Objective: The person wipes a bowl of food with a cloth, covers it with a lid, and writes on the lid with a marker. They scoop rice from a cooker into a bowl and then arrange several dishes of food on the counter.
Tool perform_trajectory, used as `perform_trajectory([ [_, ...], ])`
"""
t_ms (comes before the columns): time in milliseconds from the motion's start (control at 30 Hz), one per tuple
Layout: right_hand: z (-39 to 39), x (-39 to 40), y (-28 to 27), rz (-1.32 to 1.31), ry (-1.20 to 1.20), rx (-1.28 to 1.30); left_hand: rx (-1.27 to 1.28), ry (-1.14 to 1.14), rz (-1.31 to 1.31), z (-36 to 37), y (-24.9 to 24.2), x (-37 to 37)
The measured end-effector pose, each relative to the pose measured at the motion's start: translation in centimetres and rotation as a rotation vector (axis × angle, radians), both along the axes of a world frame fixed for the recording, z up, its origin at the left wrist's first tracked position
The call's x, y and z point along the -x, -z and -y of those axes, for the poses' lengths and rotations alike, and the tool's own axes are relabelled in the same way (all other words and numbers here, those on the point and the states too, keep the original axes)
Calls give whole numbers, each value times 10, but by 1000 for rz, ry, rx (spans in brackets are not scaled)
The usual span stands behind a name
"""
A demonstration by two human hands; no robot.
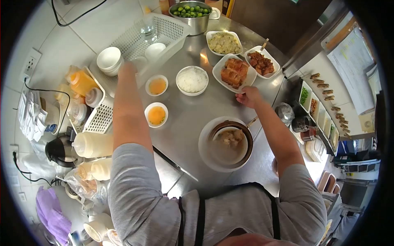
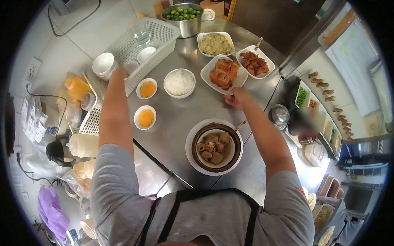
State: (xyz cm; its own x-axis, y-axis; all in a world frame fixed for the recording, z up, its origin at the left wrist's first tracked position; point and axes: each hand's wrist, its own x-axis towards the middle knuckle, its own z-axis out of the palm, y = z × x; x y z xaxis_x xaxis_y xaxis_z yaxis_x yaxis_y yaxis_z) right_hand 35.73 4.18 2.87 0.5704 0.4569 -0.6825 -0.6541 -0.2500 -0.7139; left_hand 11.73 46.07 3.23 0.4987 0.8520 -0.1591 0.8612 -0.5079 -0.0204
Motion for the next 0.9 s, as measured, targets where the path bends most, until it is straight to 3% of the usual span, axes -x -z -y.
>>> perform_trajectory([
  [100, 2, -8, 4, -9, -20, -11, -37, 95, -199, -23, 21, -2],
  [200, 11, 0, -20, -64, -119, 18, -46, 78, -94, -15, 10, 1],
  [267, 19, 2, -27, -29, -183, 148, 9, -80, -16, -30, 20, -1],
  [367, 30, -5, -40, 144, -287, 301, 103, -161, 64, -39, 14, 8],
  [433, 37, -16, -46, 277, -340, 358, 150, -254, 379, -30, -1, 10],
  [500, 42, -24, -50, 383, -385, 384, 172, -445, 965, 39, -67, 12],
  [600, 53, -9, -82, 746, -382, 338, 171, -141, 875, 143, -114, 24],
  [700, 67, 5, -96, 801, -338, 308, 65, 234, 556, 185, -54, 40],
  [900, 113, 17, -111, 1000, -327, 330, 139, 176, 324, 247, -23, 20],
])
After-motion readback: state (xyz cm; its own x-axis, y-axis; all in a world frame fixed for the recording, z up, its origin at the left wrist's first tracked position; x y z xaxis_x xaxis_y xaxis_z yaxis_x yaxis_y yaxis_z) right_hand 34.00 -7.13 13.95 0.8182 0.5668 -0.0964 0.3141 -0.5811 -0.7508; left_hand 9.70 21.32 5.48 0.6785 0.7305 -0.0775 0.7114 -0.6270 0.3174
